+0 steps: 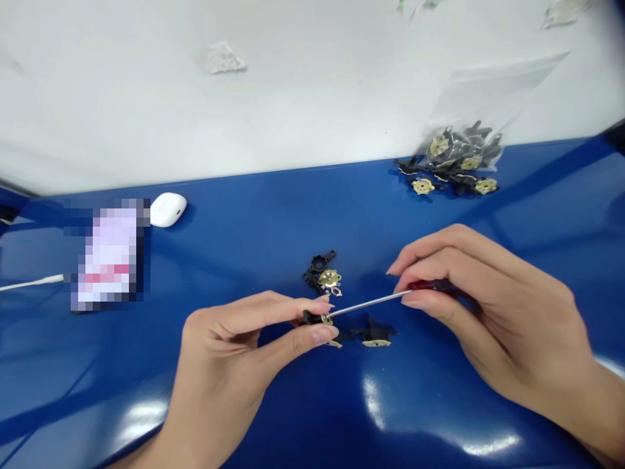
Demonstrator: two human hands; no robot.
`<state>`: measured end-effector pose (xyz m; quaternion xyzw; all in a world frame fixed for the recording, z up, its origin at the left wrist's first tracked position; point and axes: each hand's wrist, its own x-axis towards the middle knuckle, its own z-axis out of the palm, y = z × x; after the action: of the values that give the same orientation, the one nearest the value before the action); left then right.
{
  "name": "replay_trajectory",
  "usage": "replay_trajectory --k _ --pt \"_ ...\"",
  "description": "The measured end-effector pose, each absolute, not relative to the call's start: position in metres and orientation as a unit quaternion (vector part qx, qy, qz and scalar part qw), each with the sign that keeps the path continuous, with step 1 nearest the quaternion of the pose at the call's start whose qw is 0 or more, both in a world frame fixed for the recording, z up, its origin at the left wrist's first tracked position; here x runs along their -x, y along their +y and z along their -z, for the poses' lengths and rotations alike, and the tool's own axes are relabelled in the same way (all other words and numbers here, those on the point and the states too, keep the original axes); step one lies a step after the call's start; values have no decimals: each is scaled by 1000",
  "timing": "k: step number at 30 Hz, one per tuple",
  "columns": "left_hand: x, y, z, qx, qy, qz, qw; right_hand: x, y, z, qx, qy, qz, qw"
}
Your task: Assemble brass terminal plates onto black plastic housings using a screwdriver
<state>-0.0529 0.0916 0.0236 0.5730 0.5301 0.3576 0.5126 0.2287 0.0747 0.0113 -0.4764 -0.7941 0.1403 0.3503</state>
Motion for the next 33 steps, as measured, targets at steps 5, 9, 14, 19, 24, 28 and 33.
replay_trajectory --k 5,9,14,19,24,28,33 --pt "54 89 -23 -578 527 -373 499 -236 79 -9 482 -788 -203 325" --pt "56 86 -25 -572 525 -382 501 -239 79 -8 480 -776 -235 337" --pt "54 88 -32 -580 525 -373 500 -238 78 -12 470 -778 -221 353" --pt "55 84 -30 -590 520 -374 491 -240 78 -17 467 -770 -262 346" --pt "60 75 -26 -642 510 -391 420 -237 82 -17 452 -758 -301 361" --pt "65 71 -29 -687 521 -354 362 -234 83 -19 466 -751 -313 348" --pt "66 72 -31 -700 526 -329 353 -234 84 -20 479 -738 -331 341"
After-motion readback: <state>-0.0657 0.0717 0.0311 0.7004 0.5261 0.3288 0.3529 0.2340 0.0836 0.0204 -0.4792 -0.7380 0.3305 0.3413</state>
